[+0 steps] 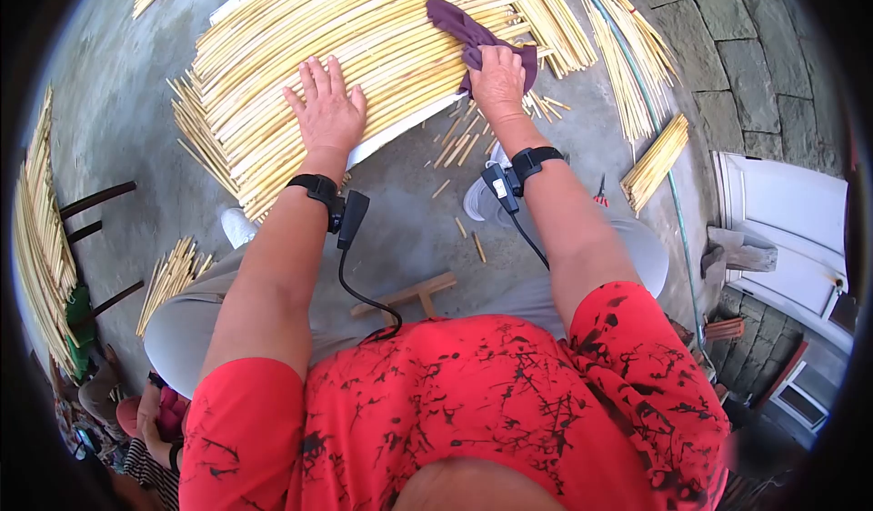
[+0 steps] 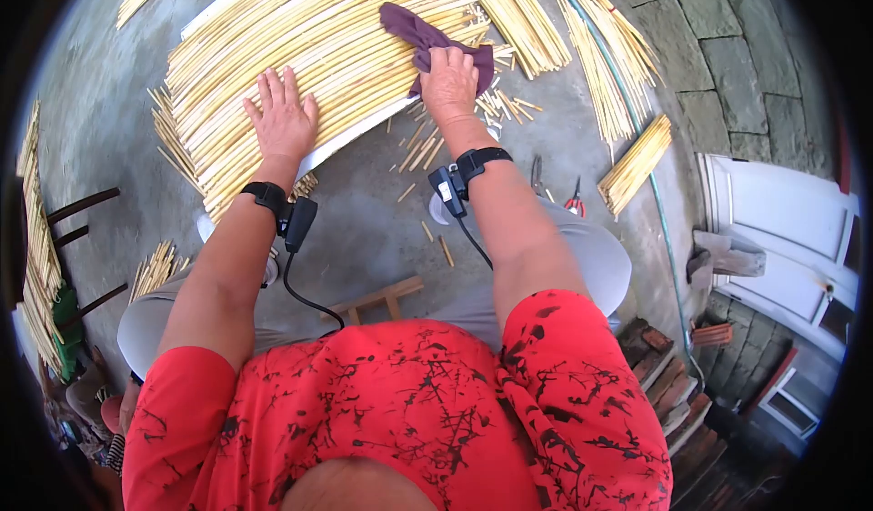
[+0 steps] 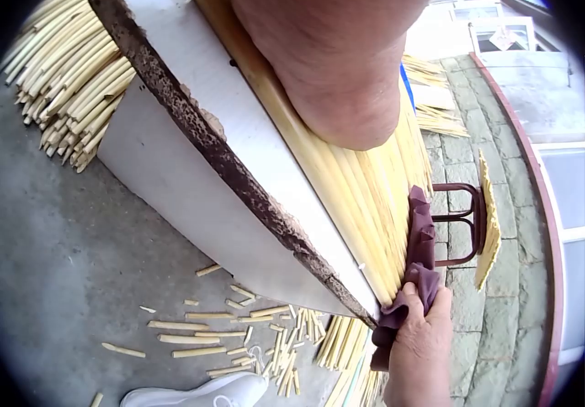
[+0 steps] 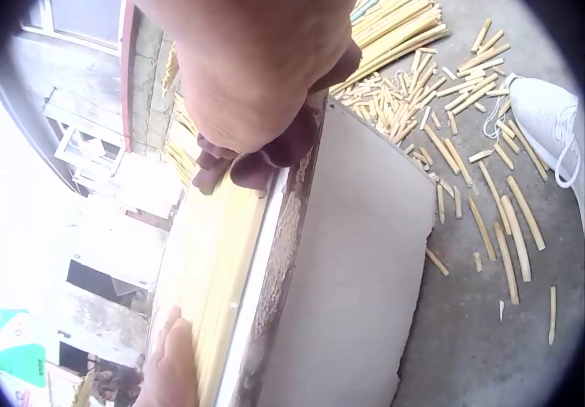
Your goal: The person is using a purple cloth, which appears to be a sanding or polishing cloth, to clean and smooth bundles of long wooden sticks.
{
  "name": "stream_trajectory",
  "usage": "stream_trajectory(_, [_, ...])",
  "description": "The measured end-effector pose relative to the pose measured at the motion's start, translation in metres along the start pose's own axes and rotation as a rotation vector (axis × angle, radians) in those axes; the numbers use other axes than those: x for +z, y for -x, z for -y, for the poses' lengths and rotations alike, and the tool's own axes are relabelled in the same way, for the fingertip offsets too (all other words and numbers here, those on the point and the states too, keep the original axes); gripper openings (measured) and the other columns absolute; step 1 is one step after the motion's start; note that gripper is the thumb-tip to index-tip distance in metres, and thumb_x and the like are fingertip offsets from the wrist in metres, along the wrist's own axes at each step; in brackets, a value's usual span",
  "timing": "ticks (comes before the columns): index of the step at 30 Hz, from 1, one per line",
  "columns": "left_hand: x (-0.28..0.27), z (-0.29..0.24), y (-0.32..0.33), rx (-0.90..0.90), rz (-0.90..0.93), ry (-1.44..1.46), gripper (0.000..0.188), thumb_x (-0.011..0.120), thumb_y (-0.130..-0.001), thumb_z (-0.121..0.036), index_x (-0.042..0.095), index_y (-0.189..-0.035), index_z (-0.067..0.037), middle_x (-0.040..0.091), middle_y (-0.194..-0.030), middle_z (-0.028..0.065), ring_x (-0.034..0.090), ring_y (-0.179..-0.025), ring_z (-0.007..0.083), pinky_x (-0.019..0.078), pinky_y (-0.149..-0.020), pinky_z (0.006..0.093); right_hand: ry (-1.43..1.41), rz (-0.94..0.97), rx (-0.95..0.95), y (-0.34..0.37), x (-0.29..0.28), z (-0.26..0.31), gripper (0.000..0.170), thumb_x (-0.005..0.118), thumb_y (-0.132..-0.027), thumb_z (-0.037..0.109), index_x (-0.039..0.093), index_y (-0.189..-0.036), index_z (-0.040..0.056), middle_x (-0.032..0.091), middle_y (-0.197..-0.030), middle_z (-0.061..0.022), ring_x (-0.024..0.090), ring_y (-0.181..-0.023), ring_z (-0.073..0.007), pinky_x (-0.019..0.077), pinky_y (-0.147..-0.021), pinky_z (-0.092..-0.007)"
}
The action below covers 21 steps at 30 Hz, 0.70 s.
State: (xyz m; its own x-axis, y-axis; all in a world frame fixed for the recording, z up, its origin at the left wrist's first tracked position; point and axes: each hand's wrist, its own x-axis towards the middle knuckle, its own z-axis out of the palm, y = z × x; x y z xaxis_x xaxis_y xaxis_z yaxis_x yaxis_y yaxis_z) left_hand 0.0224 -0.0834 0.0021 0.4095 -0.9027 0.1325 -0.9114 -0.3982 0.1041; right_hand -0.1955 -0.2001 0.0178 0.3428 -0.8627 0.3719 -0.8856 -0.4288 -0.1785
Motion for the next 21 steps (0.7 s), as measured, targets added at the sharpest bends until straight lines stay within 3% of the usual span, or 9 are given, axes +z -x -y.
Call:
stream_trajectory(5, [0.001,-0.002,-0.001,-0.007,0.015,-0.016,0.062,0.036,-0.089,-0.039,0.025,-0.142,-0.009,0.021,-0.147,0.0146,0.012,-0.138,0.0286,0.0049,-0.108,0.0556,0.02,0.012,0.076,0.002,0.002,0.015,0.033,0.066,-0.069,0.018,0.056,-0.1,0.0112,0.052,-0.099,-0.0098,0.047,-0.095,-0.0305,0.0402,-0.079,-0.0431])
stream_trajectory(10, [-0.003,-0.003,0.0,-0.013,0.047,-0.047,0.063,0.036,-0.088,-0.04,0.024,-0.142,-0.01,0.02,-0.148,0.0146,0.012,-0.138,0.0279,0.0047,-0.108,0.0556,-0.251,0.011,-0.104,0.047,0.004,0.092,0.039,0.066,-0.069,0.017,0.057,-0.106,0.0113,0.051,-0.1,-0.0086,0.046,-0.095,-0.0293,0.0378,-0.08,-0.0409])
stream_trajectory(13, [-0.019,-0.004,-0.001,-0.004,0.176,-0.091,0.065,0.045,-0.085,-0.032,0.023,-0.142,-0.01,0.016,-0.149,0.0149,0.01,-0.139,0.0286,0.0064,-0.108,0.0556,-0.319,0.261,-0.123,0.059,-0.005,0.123,0.037,0.067,-0.071,0.022,0.057,-0.105,0.0096,0.051,-0.103,-0.0112,0.047,-0.098,-0.0311,0.0393,-0.081,-0.0416])
stream_trajectory(15, [-0.009,-0.001,-0.001,0.001,0.107,-0.028,0.066,0.046,-0.085,-0.033,0.022,-0.142,-0.01,0.015,-0.149,0.0156,0.009,-0.139,0.0293,0.0062,-0.108,0.056,-0.378,0.425,-0.062,0.047,-0.011,0.12,0.037,0.065,-0.075,0.025,0.057,-0.104,0.0046,0.055,-0.103,-0.0169,0.05,-0.1,-0.0347,0.0411,-0.084,-0.0417])
stream_trajectory(16, [-0.012,-0.002,-0.001,0.001,0.133,-0.033,0.064,0.044,-0.088,-0.035,0.022,-0.142,-0.01,0.015,-0.149,0.0162,0.009,-0.139,0.0296,0.0062,-0.108,0.0568,-0.495,0.701,0.013,0.028,-0.034,0.112,0.039,0.063,-0.079,0.027,0.056,-0.103,-0.0024,0.057,-0.103,-0.0235,0.053,-0.099,-0.0365,0.0434,-0.083,-0.0392])
stream_trajectory(17, [-0.007,0.0,-0.002,0.012,0.113,-0.019,0.063,0.041,-0.09,-0.039,0.022,-0.142,-0.01,0.014,-0.149,0.0162,0.009,-0.139,0.0301,0.0062,-0.107,0.0574,-0.794,0.869,0.281,0.022,-0.036,0.099,0.04,0.062,-0.08,0.025,0.056,-0.104,-0.0065,0.061,-0.096,-0.0226,0.059,-0.089,-0.0313,0.0463,-0.077,-0.036])
stream_trajectory(18, [-0.005,0.001,-0.003,0.013,0.109,0.002,0.064,0.04,-0.09,-0.041,0.021,-0.143,-0.01,0.014,-0.149,0.0163,0.009,-0.139,0.0302,0.0063,-0.107,0.0575,-0.928,0.952,0.431,0.011,-0.059,0.092,0.036,0.061,-0.082,0.02,0.056,-0.107,-0.0054,0.063,-0.092,-0.0162,0.061,-0.08,-0.0232,0.0479,-0.072,-0.0323])
stream_trajectory(19, [-0.004,0.001,-0.003,0.013,0.109,0.026,0.064,0.039,-0.091,-0.043,0.021,-0.143,-0.01,0.014,-0.149,0.0165,0.009,-0.138,0.0303,0.0064,-0.107,0.0577,-1.134,0.882,0.508,0.002,-0.073,0.082,0.03,0.059,-0.084,0.017,0.057,-0.106,-0.004,0.063,-0.088,-0.0106,0.06,-0.075,-0.0177,0.0482,-0.069,-0.0302])
stream_trajectory(21, [-0.007,-0.001,0.002,0.016,0.129,0.052,0.065,0.04,-0.09,-0.045,0.022,-0.142,-0.01,0.015,-0.148,0.0167,0.009,-0.138,0.0305,0.0066,-0.107,0.0576,-1.274,0.77,0.588,-0.021,-0.125,0.072,0.027,0.056,-0.087,0.016,0.056,-0.107,-0.0036,0.063,-0.093,-0.0106,0.061,-0.078,-0.0181,0.0494,-0.071,-0.0302])
